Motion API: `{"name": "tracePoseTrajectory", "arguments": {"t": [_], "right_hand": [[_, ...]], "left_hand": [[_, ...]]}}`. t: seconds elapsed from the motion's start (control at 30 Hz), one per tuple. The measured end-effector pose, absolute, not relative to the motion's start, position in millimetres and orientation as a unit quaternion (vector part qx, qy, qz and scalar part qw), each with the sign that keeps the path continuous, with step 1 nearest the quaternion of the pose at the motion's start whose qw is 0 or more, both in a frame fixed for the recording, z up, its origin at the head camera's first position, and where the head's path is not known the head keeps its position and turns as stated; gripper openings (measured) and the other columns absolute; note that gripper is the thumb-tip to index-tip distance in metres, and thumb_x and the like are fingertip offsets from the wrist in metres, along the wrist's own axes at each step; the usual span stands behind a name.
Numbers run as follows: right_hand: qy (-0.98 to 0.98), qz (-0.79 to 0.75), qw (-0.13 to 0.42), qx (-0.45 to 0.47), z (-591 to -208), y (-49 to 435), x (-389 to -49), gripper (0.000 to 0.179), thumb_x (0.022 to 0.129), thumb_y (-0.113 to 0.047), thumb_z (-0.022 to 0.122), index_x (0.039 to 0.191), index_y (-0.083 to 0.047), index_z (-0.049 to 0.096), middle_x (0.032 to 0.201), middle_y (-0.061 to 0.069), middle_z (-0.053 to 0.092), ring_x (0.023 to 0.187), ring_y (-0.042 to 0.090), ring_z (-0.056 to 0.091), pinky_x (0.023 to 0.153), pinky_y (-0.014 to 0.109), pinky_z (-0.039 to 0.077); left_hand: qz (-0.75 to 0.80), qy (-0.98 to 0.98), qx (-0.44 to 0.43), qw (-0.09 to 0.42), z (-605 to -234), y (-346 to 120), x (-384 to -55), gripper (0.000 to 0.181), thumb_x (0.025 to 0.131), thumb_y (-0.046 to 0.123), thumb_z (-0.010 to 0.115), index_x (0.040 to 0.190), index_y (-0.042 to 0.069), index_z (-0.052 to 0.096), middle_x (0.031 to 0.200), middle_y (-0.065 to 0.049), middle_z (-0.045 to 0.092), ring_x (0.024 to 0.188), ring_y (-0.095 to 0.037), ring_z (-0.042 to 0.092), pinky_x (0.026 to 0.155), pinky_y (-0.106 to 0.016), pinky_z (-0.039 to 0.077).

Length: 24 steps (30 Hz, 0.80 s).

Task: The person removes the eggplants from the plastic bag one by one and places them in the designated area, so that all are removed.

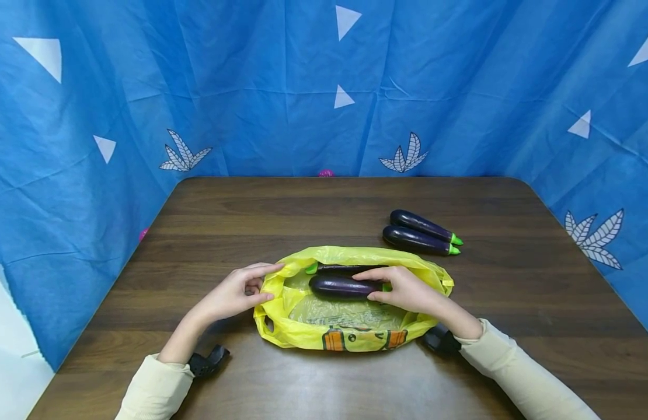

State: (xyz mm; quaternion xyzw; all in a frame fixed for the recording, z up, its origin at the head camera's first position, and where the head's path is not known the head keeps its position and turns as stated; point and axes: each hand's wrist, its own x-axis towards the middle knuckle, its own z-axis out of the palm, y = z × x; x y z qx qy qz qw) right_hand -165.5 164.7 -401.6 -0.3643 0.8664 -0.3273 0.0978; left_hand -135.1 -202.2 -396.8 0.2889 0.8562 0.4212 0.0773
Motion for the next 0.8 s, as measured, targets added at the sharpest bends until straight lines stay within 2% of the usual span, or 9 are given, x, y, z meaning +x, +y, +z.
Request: {"name": "tracePoseTrajectory", "arguments": {"t": [0.63, 0.8], "right_hand": [[0.857, -0.337, 0.093, -0.38, -400.6, 166.0, -162.7, 0.041, 0.085, -0.011, 0.07, 0.125, -0.019, 0.063, 0.115, -0.002, 0.062, 0.049, 0.003, 0.031, 0.052, 0.025, 0.038], [0.855, -0.334, 0.085, -0.386, -400.8, 167.4, -161.8, 0.04, 0.085, -0.011, 0.07, 0.124, -0.018, 0.063, 0.117, -0.001, 0.062, 0.057, 0.004, 0.039, 0.061, 0.026, 0.042]], "left_hand": [[0.418, 0.858, 0.288, 0.075, -396.1, -201.3, -134.7, 0.057, 0.085, 0.005, 0.069, 0.137, 0.004, 0.047, 0.12, -0.009, 0.052, 0.062, -0.009, 0.048, 0.055, -0.024, 0.044], [0.416, 0.86, 0.288, 0.073, -396.5, -201.9, -134.3, 0.057, 0.084, 0.005, 0.069, 0.137, 0.005, 0.047, 0.119, -0.009, 0.052, 0.062, -0.009, 0.047, 0.054, -0.024, 0.043]]}}
